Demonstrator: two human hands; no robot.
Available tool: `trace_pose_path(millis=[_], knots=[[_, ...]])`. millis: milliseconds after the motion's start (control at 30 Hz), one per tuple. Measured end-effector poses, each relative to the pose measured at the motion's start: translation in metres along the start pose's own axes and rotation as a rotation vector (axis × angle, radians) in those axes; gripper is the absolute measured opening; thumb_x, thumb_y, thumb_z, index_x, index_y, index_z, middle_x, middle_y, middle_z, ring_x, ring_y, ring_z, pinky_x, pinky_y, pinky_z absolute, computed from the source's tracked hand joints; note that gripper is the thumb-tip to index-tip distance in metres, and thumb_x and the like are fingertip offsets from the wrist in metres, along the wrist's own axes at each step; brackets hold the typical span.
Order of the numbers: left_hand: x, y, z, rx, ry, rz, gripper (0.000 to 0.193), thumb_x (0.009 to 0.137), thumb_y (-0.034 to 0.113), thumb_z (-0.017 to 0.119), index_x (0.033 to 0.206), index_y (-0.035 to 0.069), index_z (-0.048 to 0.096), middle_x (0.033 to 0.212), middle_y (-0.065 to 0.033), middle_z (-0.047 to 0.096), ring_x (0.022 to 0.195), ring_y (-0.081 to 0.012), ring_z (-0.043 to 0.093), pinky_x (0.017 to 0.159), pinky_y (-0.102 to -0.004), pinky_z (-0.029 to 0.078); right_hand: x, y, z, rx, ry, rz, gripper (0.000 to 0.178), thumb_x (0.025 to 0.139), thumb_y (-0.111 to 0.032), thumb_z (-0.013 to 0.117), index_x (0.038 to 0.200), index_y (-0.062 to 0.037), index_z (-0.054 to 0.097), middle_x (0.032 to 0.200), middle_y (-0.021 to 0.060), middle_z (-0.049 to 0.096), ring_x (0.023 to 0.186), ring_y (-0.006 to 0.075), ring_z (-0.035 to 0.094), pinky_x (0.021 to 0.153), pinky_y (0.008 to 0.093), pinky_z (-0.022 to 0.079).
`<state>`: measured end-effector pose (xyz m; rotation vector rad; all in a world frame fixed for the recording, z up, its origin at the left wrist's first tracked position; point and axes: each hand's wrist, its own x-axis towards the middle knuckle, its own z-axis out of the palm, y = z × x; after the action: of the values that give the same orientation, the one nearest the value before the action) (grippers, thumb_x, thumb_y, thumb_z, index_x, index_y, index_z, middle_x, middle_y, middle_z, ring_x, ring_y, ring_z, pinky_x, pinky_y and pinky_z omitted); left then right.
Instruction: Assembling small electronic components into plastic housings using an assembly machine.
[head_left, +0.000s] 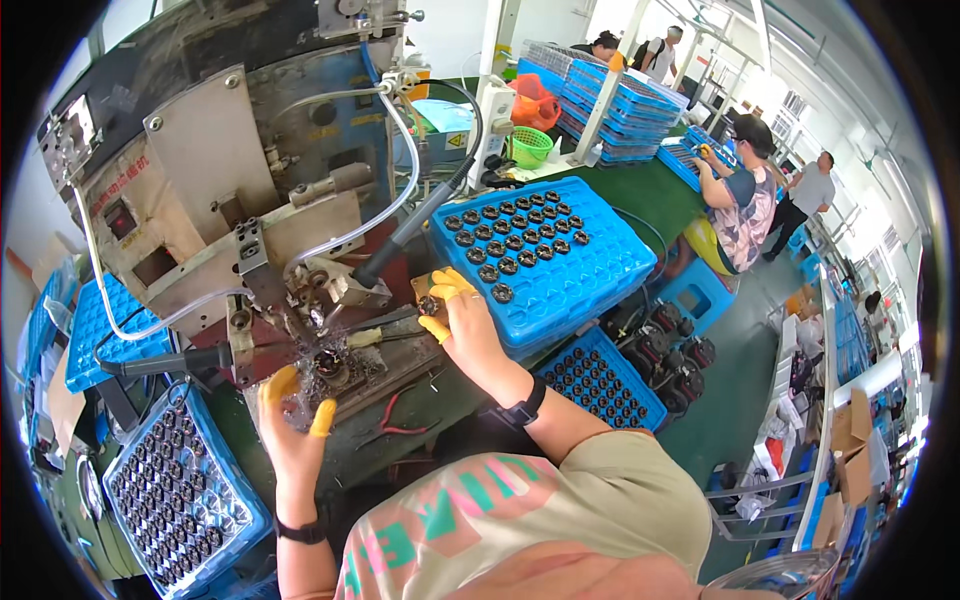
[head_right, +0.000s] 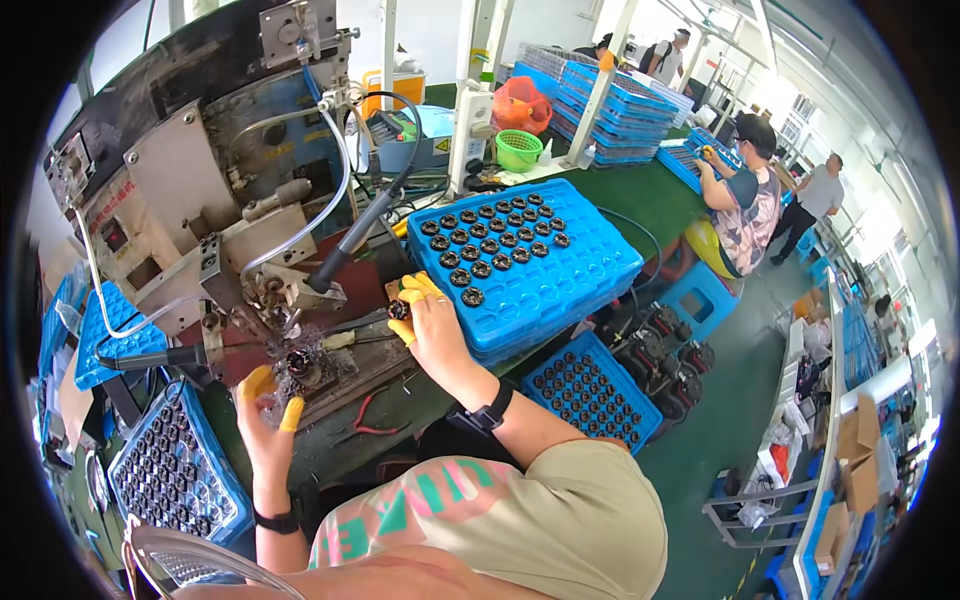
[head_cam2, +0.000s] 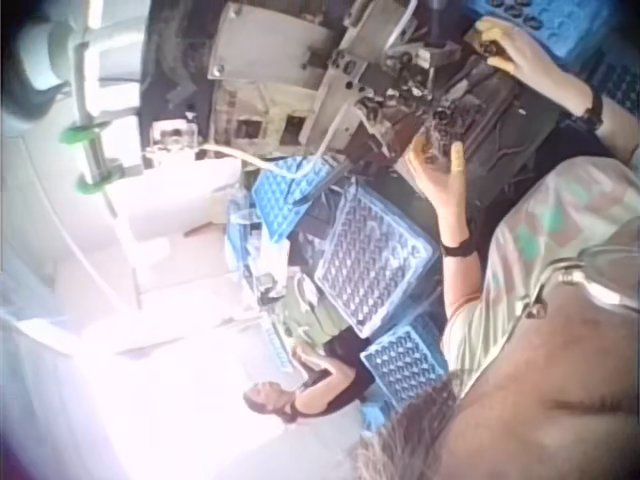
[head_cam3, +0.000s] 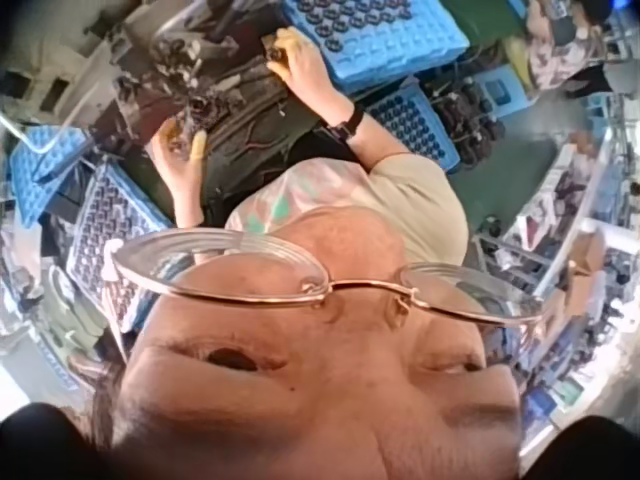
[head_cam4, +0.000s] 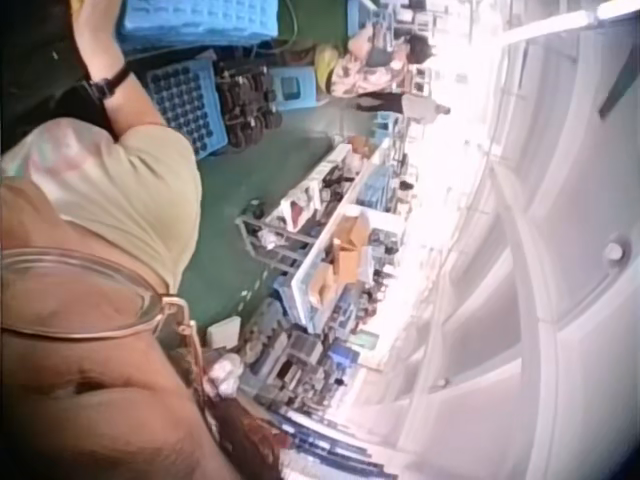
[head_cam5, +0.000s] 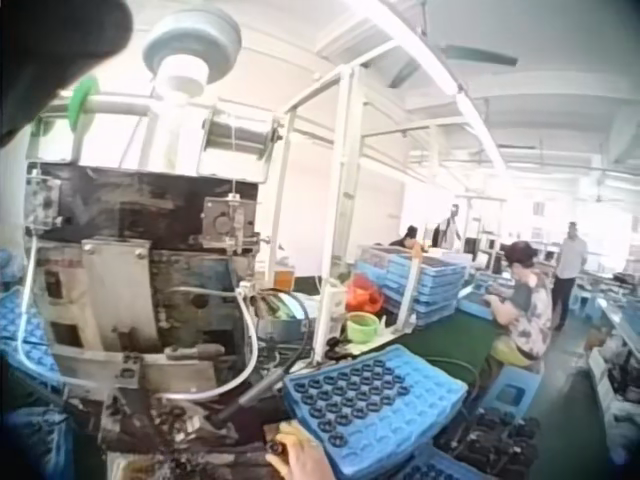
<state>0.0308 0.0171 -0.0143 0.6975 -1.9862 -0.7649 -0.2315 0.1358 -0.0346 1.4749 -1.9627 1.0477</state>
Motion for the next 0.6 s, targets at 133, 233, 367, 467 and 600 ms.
trace_pose_path(millis=[133,233,367,467,600], knots=[[-0.027,0.000,-0.026,0.024,0.089,-0.016,0.039,0.073,0.009,0.077,0.109,0.003,0.062,0.098,-0.0076,0.060,0.086,-0.0202,0.056,0.074,-0.0310,0.044,-0.005,-0.004,0.002,-0.024,-0.036,0.010,0.041,0.079,-0.014,0.073,0.111,0.0010,0.052,0.122,0.0208,0.055,0.116,0.0387,0.052,0.093,0.0441,0.041],[-0.036,0.000,-0.030,-0.059,0.033,-0.045,0.027,0.076,0.003,0.072,0.103,0.002,0.065,0.089,-0.0064,0.062,0.077,-0.0164,0.057,0.071,-0.0285,0.045,0.000,-0.002,-0.005,-0.019,0.002,-0.033,0.041,0.079,-0.017,0.073,0.110,0.0007,0.053,0.119,0.0200,0.056,0.111,0.0384,0.054,0.092,0.0452,0.041],[-0.036,0.015,-0.022,-0.217,-0.182,-0.082,0.022,0.081,-0.002,0.068,0.103,0.000,0.066,0.089,-0.0075,0.069,0.078,-0.0158,0.064,0.072,-0.0265,0.050,0.000,-0.006,-0.020,0.131,-0.076,0.054,0.038,0.077,-0.022,0.077,0.106,-0.0046,0.059,0.114,0.0145,0.058,0.107,0.0346,0.055,0.093,0.0450,0.040],[-0.030,0.030,-0.008,-0.583,-0.340,-0.327,0.023,0.090,0.000,0.063,0.112,-0.003,0.060,0.098,-0.0111,0.069,0.093,-0.0180,0.067,0.085,-0.0302,0.052,0.000,-0.039,-0.046,0.551,-0.093,-0.096,0.042,0.074,-0.027,0.080,0.109,-0.0117,0.063,0.116,0.0085,0.058,0.111,0.0298,0.052,0.096,0.0423,0.038],[-0.022,0.047,-0.001,-0.791,-0.448,-0.252,0.035,0.093,0.007,0.062,0.124,0.000,0.049,0.113,-0.0116,0.064,0.101,-0.0201,0.064,0.084,-0.0315,0.052,0.005,-0.070,-0.066,0.659,-0.208,-0.259,0.044,0.075,-0.032,0.080,0.110,-0.0106,0.065,0.119,0.0099,0.055,0.114,0.0313,0.050,0.098,0.0430,0.039]])
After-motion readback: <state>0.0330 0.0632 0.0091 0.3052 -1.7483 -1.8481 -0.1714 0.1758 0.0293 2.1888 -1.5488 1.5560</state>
